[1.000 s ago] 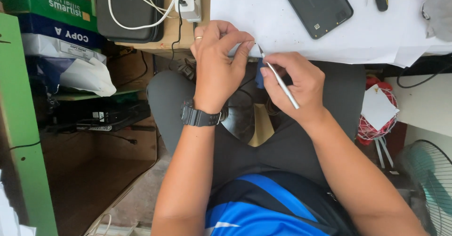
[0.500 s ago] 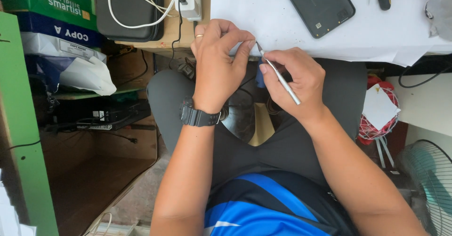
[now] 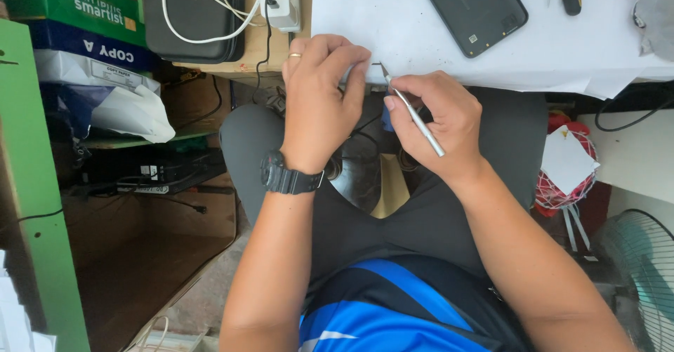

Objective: Disassembling a smartphone by prying off the back cover and using a small tool to work on internal parts.

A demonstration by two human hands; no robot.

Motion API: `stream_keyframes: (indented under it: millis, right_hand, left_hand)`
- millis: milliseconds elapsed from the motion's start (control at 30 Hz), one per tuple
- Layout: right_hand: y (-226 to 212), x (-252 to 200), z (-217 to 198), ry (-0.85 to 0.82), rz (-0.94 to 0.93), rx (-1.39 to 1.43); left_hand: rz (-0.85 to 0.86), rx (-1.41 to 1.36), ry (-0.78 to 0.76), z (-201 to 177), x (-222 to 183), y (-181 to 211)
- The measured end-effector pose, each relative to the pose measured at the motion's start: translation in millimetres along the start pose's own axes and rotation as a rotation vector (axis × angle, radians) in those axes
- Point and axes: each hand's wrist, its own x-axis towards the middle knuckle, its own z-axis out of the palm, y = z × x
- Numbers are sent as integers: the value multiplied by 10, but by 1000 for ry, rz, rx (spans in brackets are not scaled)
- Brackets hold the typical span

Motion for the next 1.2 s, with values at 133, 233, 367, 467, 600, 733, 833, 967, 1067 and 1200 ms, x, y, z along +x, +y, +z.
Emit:
stream_keyframes:
  millis: [133,233,367,467,600,733,833,967,1067,1200]
  right_hand:
    - [42,-7,15,2,5,9]
    - [91,10,37,65,-22,81]
    - [132,-19,43,48,-34,63]
    - [124,-19,29,53,-27,80]
    - [78,18,-8,65,5,106]
    - [165,5,-33,41,-55,91]
    - [168,15,-40,35,-58,108]
    - [166,41,-48,31,-73,119]
    - [162,55,-66,24,-86,124]
    - [173,51,-70,16,-85,137]
  left_hand:
    - [110,65,-6,-107,-41,69]
    - [241,170,-65,-68,-119,57]
    - [344,299,-53,-15,-191,-11]
    - [376,312,-37,20,-216,-74]
    - [396,328,-28,36,-225,-109]
    - [406,322,-30,60,-252,-178]
    - [428,332,-39,77,-260,-230]
    - [414,346,-32,94,-255,-225]
    - [402,341,-30,92,-248,-195]
    - [390,319,-27,104,-255,-205]
